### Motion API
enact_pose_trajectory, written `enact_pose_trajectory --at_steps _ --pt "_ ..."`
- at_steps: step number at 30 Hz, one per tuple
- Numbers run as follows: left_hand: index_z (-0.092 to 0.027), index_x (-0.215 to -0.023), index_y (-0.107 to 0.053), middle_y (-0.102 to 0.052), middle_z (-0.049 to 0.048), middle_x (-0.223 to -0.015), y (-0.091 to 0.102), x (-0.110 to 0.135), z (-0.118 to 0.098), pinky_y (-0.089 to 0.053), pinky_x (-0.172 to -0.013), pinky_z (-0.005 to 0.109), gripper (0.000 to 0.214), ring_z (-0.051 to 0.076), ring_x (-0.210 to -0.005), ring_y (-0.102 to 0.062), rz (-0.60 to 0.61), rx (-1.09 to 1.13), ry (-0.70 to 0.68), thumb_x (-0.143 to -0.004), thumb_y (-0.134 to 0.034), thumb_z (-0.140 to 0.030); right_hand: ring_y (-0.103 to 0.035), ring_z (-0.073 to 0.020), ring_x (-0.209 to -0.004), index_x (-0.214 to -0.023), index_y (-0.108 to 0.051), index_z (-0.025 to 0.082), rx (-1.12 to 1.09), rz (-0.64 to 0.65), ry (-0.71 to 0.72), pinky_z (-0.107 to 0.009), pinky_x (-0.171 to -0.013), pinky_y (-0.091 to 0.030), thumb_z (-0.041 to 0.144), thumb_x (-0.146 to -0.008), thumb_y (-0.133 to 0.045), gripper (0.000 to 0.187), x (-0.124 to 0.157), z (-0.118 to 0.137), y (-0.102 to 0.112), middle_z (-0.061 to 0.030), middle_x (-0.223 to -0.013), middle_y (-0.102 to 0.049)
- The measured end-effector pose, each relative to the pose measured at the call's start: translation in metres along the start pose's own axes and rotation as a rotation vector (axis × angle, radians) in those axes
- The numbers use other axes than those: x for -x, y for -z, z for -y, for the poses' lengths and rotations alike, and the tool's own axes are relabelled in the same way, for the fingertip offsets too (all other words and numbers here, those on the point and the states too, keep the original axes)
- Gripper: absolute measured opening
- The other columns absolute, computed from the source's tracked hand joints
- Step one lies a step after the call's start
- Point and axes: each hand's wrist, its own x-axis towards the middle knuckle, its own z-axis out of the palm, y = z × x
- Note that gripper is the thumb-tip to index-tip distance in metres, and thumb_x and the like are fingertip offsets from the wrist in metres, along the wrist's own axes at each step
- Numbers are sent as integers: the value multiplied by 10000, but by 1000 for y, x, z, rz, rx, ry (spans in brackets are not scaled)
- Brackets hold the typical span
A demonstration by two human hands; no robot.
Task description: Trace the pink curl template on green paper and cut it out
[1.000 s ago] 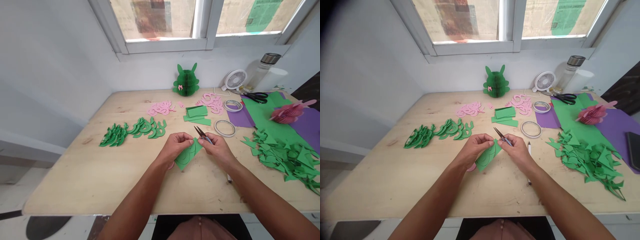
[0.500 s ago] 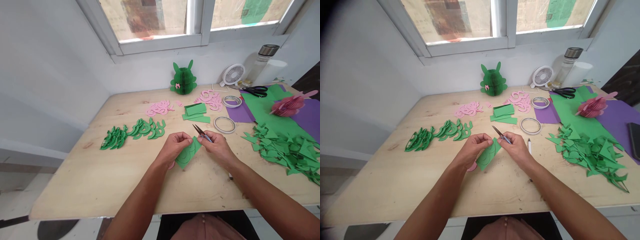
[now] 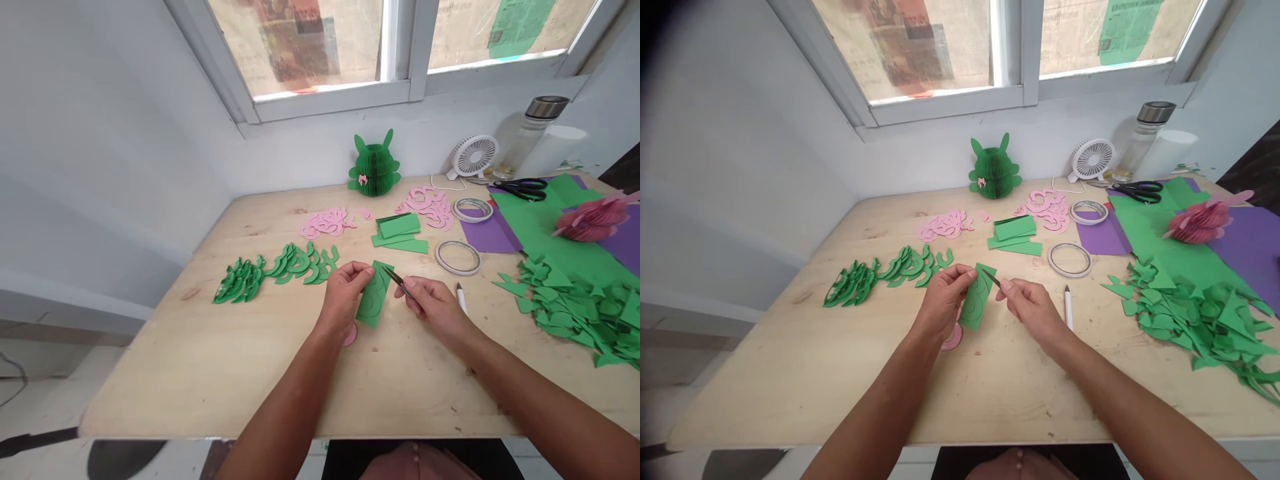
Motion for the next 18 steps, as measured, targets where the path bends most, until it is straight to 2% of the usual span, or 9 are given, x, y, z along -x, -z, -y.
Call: enact_pose_trajectory --at_steps 7,18 --pt "-149 -669 -579 -538 -31 -575 0 1 -1 -352 -491 193 252 69 -498 -454 -9 121 13 -586 -750 -314 -237 -81 -434 -751 -637 157 78 -17 -64 -240 -422 -157 608 -808 -489 478 0 -4 -4 58 -498 -338" --pt "-151 -720 -563 -564 -26 -588 -2 5 0 -404 -510 197 240 83 -516 -512 42 253 59 -623 -754 -260 -222 -77 -438 -755 -626 148 35 -31 -78 -244 -433 -141 592 -820 -489 469 1 -4 -9 65 -485 -333"
